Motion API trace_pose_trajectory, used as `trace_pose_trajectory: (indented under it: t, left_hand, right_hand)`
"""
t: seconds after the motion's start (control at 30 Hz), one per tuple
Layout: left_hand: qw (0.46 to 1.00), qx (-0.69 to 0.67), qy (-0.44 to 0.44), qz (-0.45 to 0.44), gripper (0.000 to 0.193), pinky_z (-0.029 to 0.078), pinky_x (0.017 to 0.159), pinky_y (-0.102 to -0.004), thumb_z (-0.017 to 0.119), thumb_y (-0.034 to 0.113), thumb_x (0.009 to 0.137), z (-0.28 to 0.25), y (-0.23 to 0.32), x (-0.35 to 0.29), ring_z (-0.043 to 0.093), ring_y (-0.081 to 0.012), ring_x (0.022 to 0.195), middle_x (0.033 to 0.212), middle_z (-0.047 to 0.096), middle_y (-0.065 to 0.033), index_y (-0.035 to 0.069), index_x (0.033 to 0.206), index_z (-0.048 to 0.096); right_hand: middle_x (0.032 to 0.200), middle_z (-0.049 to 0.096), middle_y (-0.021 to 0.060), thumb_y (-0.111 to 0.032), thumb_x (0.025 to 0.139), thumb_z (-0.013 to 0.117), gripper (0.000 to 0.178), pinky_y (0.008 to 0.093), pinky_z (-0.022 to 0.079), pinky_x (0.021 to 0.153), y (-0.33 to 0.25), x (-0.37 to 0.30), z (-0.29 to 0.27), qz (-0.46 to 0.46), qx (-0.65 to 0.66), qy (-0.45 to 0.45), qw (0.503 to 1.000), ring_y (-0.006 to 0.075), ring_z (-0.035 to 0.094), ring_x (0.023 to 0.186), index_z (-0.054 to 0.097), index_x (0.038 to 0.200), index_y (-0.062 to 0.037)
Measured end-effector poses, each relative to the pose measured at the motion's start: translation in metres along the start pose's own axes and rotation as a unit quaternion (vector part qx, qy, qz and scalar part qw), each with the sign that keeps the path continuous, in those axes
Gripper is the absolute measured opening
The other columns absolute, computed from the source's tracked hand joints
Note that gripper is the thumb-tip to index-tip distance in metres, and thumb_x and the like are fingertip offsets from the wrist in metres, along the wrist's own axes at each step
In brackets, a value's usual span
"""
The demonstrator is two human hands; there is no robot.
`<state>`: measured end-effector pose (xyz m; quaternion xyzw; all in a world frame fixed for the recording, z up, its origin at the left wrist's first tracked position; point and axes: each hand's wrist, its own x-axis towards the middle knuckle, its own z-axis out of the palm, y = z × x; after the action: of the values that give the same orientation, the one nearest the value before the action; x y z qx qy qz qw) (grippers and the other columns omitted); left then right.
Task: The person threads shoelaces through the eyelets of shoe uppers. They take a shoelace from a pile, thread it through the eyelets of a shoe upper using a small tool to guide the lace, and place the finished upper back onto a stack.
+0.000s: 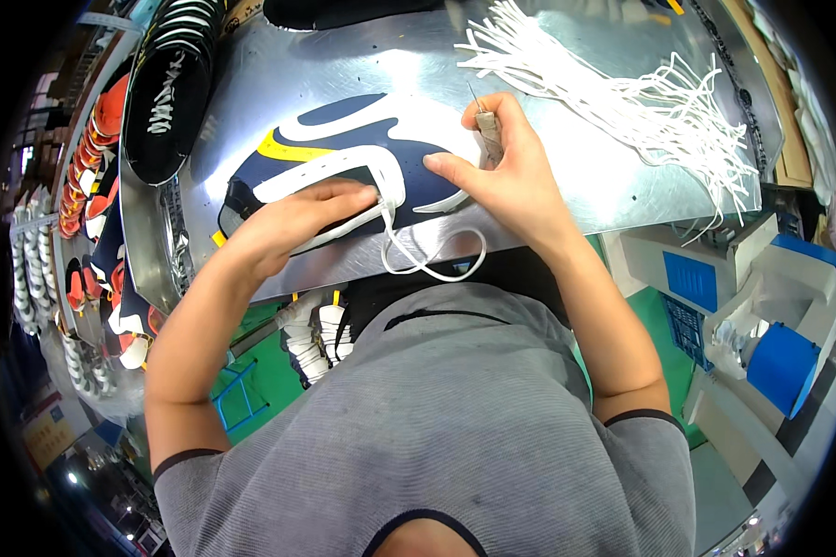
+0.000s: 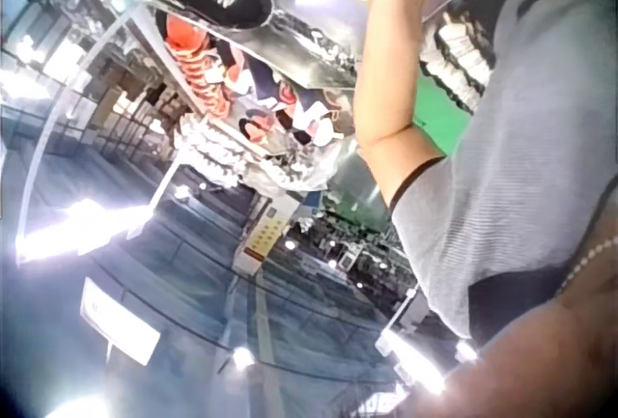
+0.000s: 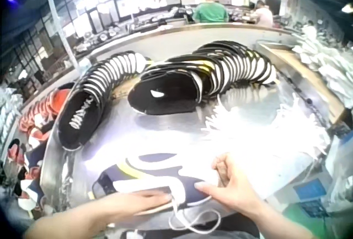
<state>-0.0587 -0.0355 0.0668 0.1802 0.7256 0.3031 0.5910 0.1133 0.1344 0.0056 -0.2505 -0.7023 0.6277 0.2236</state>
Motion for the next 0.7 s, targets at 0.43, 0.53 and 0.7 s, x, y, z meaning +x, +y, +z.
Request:
trace_pose_trajectory:
  t: [0.43, 0.53, 0.7]
  left_hand:
    - [0.903, 0.252, 0.242, 0.249, 0.015, 0.049, 0.07, -0.0263, 0.069, 0.012, 0.088, -0.007, -0.014, 0.031, 0.062, -0.0102, 0.071, 0.081, 0.072, -0.0091, 0.0, 0.094, 0.074]
    - [0.927, 0.202, 0.198, 0.246, 0.016, 0.052, 0.072, -0.0315, 0.068, 0.015, 0.086, -0.006, -0.011, 0.035, 0.068, -0.0214, 0.071, 0.081, 0.073, -0.0125, 0.002, 0.092, 0.074]
    - [0.943, 0.161, 0.134, 0.257, 0.013, 0.048, 0.07, -0.0238, 0.069, 0.01, 0.089, -0.006, 0.0, 0.035, 0.06, -0.0071, 0.075, 0.082, 0.07, -0.0018, -0.001, 0.095, 0.074]
  right_hand:
    - [0.083, 0.058, 0.0006, -0.019, 0.084, 0.079, 0.035, 0.0227, 0.039, 0.057, 0.004, 0.003, -0.003, 0.145, 0.092, 0.007, 0.985, 0.0046, 0.05, 0.07, 0.051, 0.101, -0.0061]
    - [0.082, 0.056, 0.0001, -0.023, 0.085, 0.077, 0.036, 0.0226, 0.038, 0.056, 0.002, 0.006, -0.003, 0.142, 0.08, -0.005, 0.987, 0.0045, 0.049, 0.068, 0.051, 0.103, -0.0061]
    - [0.083, 0.056, -0.0018, -0.02, 0.089, 0.074, 0.03, 0.0194, 0.036, 0.057, 0.007, 0.006, -0.007, 0.155, 0.061, -0.021, 0.986, 0.0038, 0.049, 0.069, 0.051, 0.104, -0.0094]
